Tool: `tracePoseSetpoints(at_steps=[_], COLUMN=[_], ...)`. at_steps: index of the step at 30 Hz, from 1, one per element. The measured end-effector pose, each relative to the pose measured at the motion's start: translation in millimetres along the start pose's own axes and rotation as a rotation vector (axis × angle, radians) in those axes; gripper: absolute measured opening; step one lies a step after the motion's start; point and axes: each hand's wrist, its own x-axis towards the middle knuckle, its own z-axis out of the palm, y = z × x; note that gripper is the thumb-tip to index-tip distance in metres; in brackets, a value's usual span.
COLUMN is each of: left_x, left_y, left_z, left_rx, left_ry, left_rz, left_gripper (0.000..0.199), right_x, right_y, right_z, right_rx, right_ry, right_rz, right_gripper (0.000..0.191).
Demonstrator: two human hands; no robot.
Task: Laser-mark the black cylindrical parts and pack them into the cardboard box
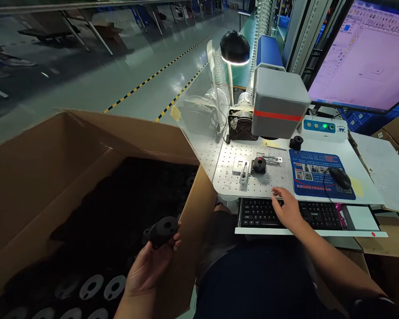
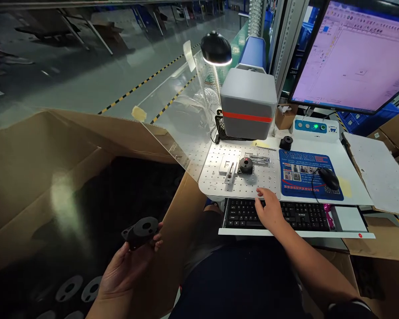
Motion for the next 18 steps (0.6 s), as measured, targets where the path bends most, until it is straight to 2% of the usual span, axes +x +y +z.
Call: tracePoseSetpoints(at_steps=[3, 6, 9, 11, 14, 18], left_x=[-0.4, -1.3, -0.8, 0.3, 0.3, 0.7], left_y=[0.9, 1.8, 1.9, 1.9, 3.0, 11.2], left_z=[0.1, -0.3, -2.6, -5.1, -10.0, -11.1], left_rx=[0.000, -0.003, -0.012, -0.019, -0.017, 0.107], left_ry=[0.005, 0.010, 0.019, 0.011, 0.026, 0.026], left_rz=[0.001, -0.016, -0.042, -0.039, -0.044, -0.116], left_gripper=[0.070, 0.071, 0.068, 0.067, 0.067, 0.071], right_x=[45.5, 84.9, 112.7, 125.0, 136.1, 141.5], right_y=[-2.7, -6.8, -8.8, -8.7, -11.0, -26.0], right_z=[7.0, 13.5, 20.9, 27.8, 40.6, 50.8], right_rx=[-0.008, -0.044, -0.092, -0.123, -0.162, -0.172], right_ry=[0.021, -0.023, -0.099, -0.123, -0.131, -0.157], right_rz=[0.063, 0.175, 0.264, 0.282, 0.288, 0.309], right_gripper=[0.036, 0.057, 0.076, 0.081, 0.076, 0.052])
